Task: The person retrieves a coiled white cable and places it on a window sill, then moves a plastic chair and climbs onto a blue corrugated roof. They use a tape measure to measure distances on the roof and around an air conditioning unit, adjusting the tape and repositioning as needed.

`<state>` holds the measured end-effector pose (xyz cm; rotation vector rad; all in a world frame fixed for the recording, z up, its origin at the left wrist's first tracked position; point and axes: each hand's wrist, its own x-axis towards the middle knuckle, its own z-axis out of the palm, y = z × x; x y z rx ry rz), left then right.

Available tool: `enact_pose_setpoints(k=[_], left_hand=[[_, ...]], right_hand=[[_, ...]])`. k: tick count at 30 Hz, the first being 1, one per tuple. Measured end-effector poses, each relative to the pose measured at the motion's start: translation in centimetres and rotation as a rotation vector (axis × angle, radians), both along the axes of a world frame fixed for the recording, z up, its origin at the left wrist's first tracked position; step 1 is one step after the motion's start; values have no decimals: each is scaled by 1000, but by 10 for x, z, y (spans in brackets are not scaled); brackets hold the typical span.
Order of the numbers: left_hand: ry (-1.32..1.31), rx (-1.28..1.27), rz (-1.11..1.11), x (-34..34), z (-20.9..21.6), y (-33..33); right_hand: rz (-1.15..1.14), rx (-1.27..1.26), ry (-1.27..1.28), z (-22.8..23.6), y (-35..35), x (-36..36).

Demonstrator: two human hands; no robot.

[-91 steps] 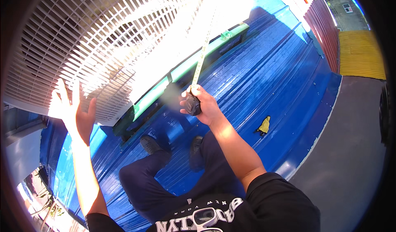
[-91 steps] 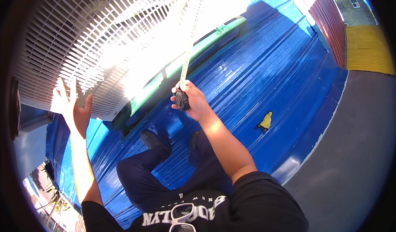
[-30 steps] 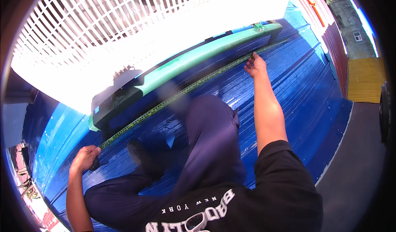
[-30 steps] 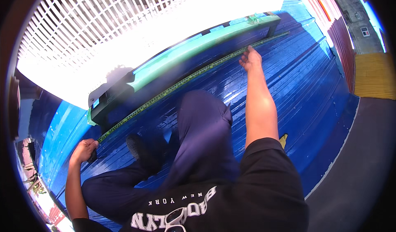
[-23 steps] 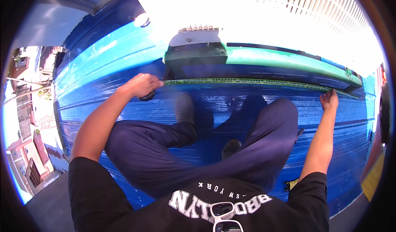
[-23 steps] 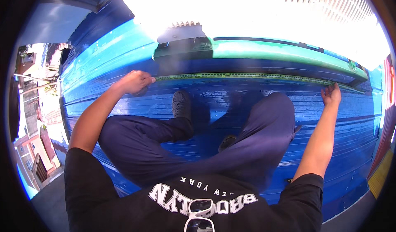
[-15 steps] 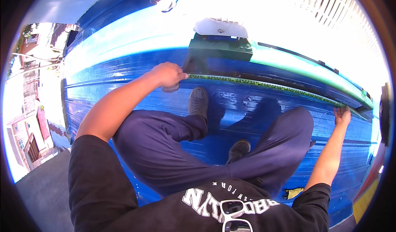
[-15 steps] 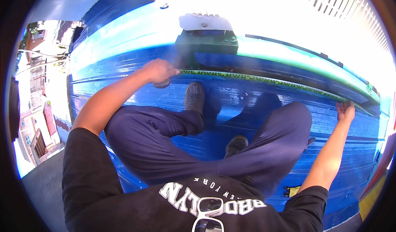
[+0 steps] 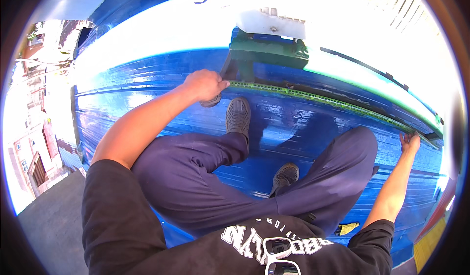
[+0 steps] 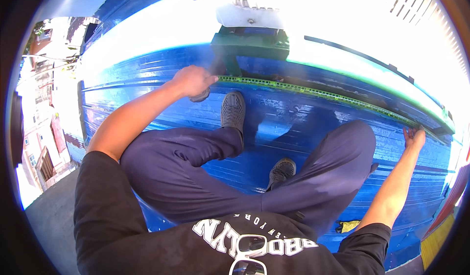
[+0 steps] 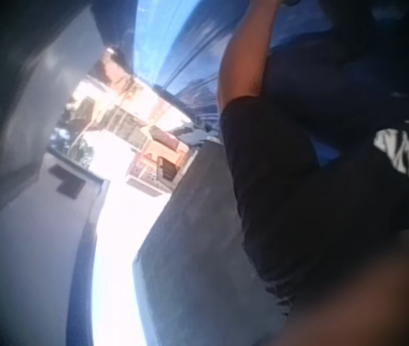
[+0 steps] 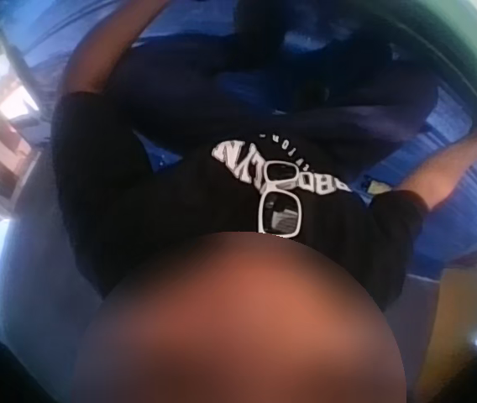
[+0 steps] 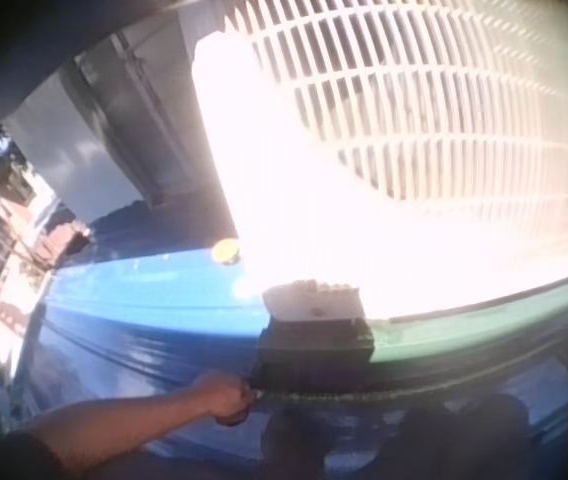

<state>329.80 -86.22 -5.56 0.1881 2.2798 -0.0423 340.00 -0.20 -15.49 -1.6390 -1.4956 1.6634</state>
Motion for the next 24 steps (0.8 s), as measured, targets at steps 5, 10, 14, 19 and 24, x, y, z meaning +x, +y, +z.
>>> enact_pose_setpoints(k=[5, 10, 14, 19, 24], left_hand=[[69, 69, 52, 8, -2, -3], [132, 125, 47, 12, -7, -7], [148, 120, 59, 12, -10, -8], [150, 146, 87, 11, -11, -6], [162, 167, 81, 11, -13, -9]], right_hand=[[23, -46, 53, -8, 19, 9], [96, -141, 214, -11, 23, 17], [113, -150, 302, -10, 8, 17], [18, -154, 243, 1, -15, 11], [-8, -96, 155, 15, -48, 5]])
